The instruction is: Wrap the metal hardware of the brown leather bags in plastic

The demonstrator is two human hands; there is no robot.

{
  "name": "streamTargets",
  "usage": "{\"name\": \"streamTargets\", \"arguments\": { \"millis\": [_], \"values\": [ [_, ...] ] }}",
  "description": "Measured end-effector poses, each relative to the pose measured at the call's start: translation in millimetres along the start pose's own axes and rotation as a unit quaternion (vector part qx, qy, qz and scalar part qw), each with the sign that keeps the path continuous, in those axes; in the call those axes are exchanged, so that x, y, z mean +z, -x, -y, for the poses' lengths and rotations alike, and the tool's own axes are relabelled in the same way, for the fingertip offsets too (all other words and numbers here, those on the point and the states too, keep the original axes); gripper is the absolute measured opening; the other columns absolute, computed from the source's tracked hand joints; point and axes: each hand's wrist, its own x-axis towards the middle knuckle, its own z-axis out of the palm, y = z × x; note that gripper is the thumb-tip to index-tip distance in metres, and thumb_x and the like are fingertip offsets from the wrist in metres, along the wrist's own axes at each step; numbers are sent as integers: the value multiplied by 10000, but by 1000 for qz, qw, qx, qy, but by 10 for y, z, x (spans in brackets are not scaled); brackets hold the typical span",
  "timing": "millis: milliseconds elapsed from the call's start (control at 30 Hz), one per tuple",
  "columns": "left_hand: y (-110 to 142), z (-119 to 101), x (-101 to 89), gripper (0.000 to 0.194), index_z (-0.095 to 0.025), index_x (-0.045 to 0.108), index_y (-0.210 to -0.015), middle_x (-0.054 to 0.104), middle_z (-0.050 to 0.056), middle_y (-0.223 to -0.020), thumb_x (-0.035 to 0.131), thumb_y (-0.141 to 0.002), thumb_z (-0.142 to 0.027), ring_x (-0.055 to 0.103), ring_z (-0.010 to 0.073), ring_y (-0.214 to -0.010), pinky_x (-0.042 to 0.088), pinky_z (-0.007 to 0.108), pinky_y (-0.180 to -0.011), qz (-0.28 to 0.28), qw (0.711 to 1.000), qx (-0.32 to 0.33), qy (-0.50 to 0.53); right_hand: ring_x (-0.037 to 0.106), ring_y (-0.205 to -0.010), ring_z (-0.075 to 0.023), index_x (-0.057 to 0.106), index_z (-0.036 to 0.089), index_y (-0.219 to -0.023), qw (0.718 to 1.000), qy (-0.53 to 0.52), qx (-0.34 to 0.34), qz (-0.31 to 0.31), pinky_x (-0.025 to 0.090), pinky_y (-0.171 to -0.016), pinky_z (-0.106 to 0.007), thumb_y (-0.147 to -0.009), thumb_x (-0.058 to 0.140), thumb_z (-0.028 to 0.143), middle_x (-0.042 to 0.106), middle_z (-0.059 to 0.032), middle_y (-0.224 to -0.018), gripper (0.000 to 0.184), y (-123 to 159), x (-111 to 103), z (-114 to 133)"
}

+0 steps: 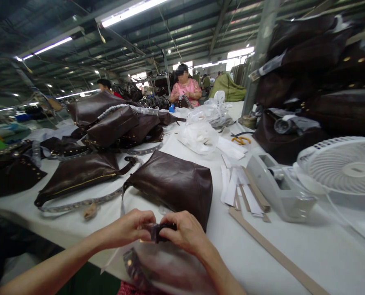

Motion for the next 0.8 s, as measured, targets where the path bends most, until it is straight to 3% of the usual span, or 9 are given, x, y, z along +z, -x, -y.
{"name": "streamTargets", "arguments": {
  "millis": [167, 400, 633, 800],
  "values": [
    [-110, 114, 45, 177, -156, 595, -761, 593, -24, -609, 647, -640, -275, 534, 137, -571, 403, 236, -559, 25, 981, -13, 194, 626, -697, -137, 752, 212, -858, 999, -46, -19, 4, 414, -653, -203, -786, 621, 219, 705, 31, -746, 150, -3, -9, -23],
    [-109, 214, 107, 197, -149, 749, -821, 709, 27, -770, 610, -771, -279, 596, 171, -761, 448, 263, -727, -94, 987, 62, 119, 655, -766, -161, 749, 213, -887, 997, -70, -22, -17, 442, -722, -219, -782, 624, 199, 724, 21, -793, 164, -19, 7, -29],
    [-152, 246, 158, 144, -142, 704, -721, 672, -1, -651, 722, -645, -263, 561, 134, -626, 423, 241, -624, -108, 963, 23, 244, 659, -788, -165, 750, 227, -930, 998, -65, -13, -19, 444, -748, -227, -783, 627, 201, 732, 14, -836, 193, -8, 19, -53],
    [-200, 248, 181, 116, -136, 686, -665, 642, -6, -616, 723, -629, -240, 537, 125, -613, 403, 236, -607, -138, 967, 33, 212, 640, -725, -149, 744, 223, -889, 998, -52, 7, -22, 431, -692, -218, -766, 640, 213, 720, 25, -770, 161, -18, 31, -68]
  ]
}}
